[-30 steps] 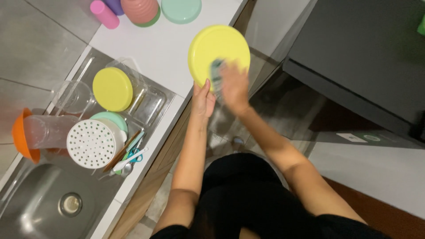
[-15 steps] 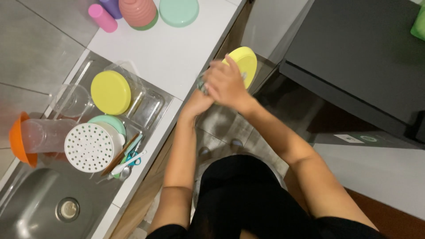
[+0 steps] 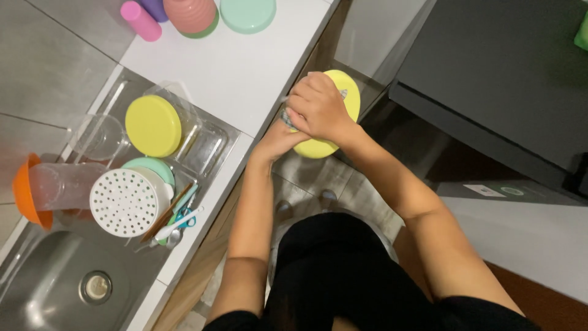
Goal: Wiping and cleaning various kitchen dishes and plastic containers using a cloth.
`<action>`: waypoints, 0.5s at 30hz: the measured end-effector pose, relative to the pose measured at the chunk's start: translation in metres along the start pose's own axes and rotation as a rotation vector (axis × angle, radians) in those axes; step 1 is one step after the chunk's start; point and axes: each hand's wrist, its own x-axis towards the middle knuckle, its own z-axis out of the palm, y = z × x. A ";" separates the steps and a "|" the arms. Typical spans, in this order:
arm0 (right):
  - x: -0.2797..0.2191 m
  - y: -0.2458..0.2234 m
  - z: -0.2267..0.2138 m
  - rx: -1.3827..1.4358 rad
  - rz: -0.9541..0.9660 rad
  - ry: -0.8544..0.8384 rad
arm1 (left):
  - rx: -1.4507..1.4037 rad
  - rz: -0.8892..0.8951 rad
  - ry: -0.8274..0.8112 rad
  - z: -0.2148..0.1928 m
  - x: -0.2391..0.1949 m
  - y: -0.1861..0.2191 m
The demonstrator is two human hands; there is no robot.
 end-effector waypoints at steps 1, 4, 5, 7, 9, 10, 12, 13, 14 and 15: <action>-0.002 0.011 0.005 -0.003 -0.002 0.004 | 0.004 0.004 -0.001 -0.001 -0.001 0.000; -0.019 0.046 0.018 -0.055 0.103 0.097 | -0.311 -0.053 -0.046 0.002 -0.008 -0.011; -0.029 0.059 0.023 0.037 0.379 0.135 | -0.400 0.005 -0.024 0.004 -0.009 -0.019; -0.044 0.079 0.038 0.124 0.646 0.175 | -0.486 0.074 -0.006 0.005 -0.006 -0.031; -0.063 0.086 0.062 0.356 0.921 0.489 | -0.733 0.115 0.075 0.008 -0.003 -0.045; -0.064 0.067 0.065 0.358 0.921 0.485 | -0.735 0.115 0.079 0.010 -0.002 -0.047; -0.061 0.035 0.068 0.166 0.715 0.539 | -0.938 0.235 0.114 0.011 0.009 -0.047; -0.057 0.020 0.075 0.162 0.701 0.545 | -0.935 0.249 0.107 0.011 0.020 -0.052; -0.056 0.003 0.082 0.128 0.662 0.441 | -0.875 0.268 0.229 0.014 0.028 -0.058; -0.056 -0.014 0.089 0.092 0.619 0.339 | -0.814 0.286 0.350 0.016 0.036 -0.065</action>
